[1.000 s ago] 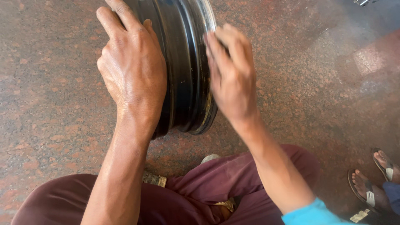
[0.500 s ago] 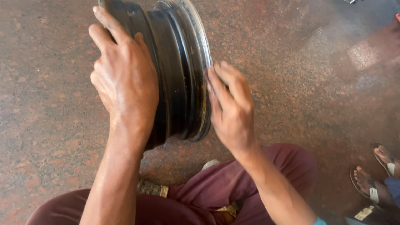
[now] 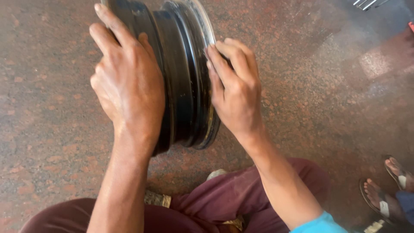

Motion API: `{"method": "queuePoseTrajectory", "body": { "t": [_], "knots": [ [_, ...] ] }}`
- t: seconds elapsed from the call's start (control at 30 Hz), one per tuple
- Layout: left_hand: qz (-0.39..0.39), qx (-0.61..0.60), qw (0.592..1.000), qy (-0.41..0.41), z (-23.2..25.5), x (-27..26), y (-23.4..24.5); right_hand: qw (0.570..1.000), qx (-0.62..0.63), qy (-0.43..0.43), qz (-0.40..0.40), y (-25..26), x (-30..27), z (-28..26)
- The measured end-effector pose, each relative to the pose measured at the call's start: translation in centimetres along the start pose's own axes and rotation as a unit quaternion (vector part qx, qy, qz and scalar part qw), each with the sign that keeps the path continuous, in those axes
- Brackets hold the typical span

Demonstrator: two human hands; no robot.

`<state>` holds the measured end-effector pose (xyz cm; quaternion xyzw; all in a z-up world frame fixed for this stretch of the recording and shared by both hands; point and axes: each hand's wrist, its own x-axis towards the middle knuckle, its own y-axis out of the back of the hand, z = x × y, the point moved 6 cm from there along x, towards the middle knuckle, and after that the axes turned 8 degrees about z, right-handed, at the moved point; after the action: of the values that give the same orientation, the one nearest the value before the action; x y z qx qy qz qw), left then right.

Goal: The person sits on the floor and sands a dark metal wheel rim using a sanding block. They hold the rim with one hand and rub the sanding block along the curved edges and flat surfaces of the rim.

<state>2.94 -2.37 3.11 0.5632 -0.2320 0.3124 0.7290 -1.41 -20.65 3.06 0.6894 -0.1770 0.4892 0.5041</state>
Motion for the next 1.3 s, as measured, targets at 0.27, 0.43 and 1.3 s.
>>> {"method": "queuePoseTrajectory", "body": {
  "t": [0.27, 0.43, 1.3],
  "knots": [
    [-0.003, 0.012, 1.0, -0.008, 0.0, 0.3, 0.0, 1.0, -0.016, 0.004, -0.006, 0.8, -0.3, -1.1],
    [-0.011, -0.035, 0.999, 0.003, -0.1, 1.0, 0.5, 0.999, -0.021, -0.026, -0.021, 1.7, -0.5, -2.3],
    [-0.01, -0.258, 0.966, 0.006, -1.2, 0.5, 0.6, 0.999, -0.004, -0.036, -0.015, -0.7, 1.6, -0.8]
  ]
}}
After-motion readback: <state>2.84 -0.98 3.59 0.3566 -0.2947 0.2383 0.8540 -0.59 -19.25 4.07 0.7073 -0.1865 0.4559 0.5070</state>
